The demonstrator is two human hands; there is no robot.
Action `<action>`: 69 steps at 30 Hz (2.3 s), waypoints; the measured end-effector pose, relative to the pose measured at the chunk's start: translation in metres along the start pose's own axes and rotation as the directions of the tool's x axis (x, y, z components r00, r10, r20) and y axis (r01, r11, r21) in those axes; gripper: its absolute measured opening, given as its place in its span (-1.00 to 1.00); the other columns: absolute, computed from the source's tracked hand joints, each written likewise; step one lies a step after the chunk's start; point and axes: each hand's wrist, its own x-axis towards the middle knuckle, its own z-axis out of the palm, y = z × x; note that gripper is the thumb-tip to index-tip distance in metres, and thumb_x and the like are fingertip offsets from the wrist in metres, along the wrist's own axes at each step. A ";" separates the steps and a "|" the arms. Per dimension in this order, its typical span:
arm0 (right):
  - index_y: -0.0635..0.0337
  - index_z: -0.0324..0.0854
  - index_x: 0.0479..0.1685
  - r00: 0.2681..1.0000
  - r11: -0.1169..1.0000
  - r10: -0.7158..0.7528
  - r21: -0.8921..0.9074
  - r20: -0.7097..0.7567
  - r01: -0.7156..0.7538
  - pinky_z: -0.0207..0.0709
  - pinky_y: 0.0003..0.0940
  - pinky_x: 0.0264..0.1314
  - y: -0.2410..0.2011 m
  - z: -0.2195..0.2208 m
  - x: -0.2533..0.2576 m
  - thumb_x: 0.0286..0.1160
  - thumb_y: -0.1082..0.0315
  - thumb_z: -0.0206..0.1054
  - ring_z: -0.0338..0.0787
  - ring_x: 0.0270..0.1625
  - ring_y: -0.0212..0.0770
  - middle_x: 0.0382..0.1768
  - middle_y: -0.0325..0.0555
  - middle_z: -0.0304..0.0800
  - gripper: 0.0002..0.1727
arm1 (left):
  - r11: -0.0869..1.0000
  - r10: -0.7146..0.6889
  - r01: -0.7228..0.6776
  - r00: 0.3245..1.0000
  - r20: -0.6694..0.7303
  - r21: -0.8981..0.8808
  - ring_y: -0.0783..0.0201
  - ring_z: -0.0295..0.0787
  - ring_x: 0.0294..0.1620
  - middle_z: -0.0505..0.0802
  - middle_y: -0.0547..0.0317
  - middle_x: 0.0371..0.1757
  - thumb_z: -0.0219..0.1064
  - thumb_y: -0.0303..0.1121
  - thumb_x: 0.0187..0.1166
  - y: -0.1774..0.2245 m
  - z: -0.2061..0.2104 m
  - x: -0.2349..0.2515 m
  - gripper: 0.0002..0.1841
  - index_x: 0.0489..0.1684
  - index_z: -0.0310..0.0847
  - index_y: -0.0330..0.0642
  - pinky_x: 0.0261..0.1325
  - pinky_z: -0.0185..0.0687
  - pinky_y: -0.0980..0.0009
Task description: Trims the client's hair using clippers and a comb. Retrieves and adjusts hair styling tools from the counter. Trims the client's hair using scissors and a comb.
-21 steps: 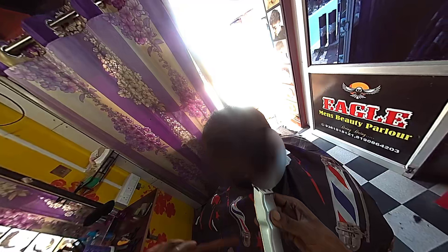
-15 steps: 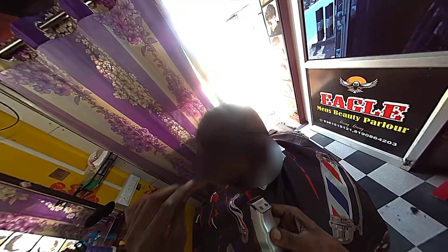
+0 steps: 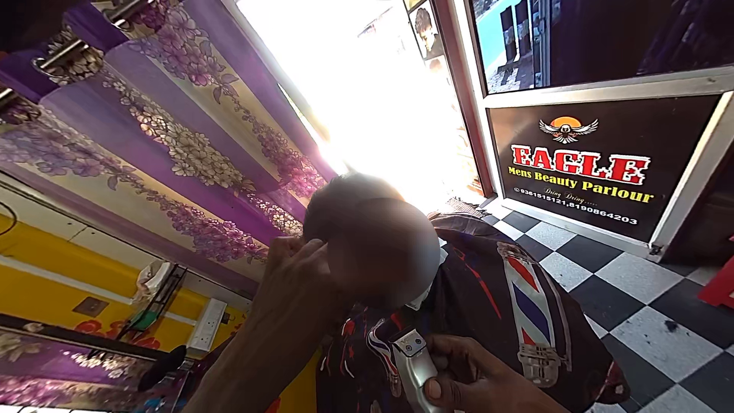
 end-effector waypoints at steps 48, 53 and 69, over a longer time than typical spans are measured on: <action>0.35 0.57 0.30 0.945 0.993 0.066 0.111 -0.320 -0.032 0.78 -0.07 0.18 -0.023 -0.018 0.069 0.67 0.15 0.35 0.87 0.05 -0.02 0.05 0.13 0.81 -0.55 | 0.995 0.097 -0.092 0.988 -0.117 0.049 0.11 0.73 -0.04 0.85 0.23 -0.12 0.37 -0.51 0.49 -0.017 0.007 0.029 -0.69 0.00 0.89 0.17 0.13 0.40 0.00; 0.34 0.58 0.31 0.952 0.989 0.096 0.136 -0.291 -0.058 0.79 -0.10 0.13 -0.019 -0.020 0.065 0.71 0.13 0.30 0.87 0.04 -0.05 0.05 0.10 0.82 -0.55 | 0.995 0.096 -0.091 0.989 -0.114 0.049 0.09 0.74 0.00 0.86 0.22 -0.08 0.38 -0.50 0.48 -0.018 0.008 0.028 -0.67 0.03 0.88 0.19 0.16 0.41 -0.02; 0.30 0.55 0.35 0.965 0.989 0.126 0.108 -0.231 -0.103 0.78 -0.19 0.03 -0.019 -0.018 0.046 0.70 0.12 0.32 0.85 -0.02 -0.12 0.03 0.05 0.81 -0.54 | 0.995 0.043 -0.069 0.944 -0.327 -0.067 0.15 0.72 0.05 0.86 0.25 0.01 0.21 -0.41 0.62 -0.007 0.004 0.021 -0.65 0.18 0.86 0.15 0.26 0.34 -0.03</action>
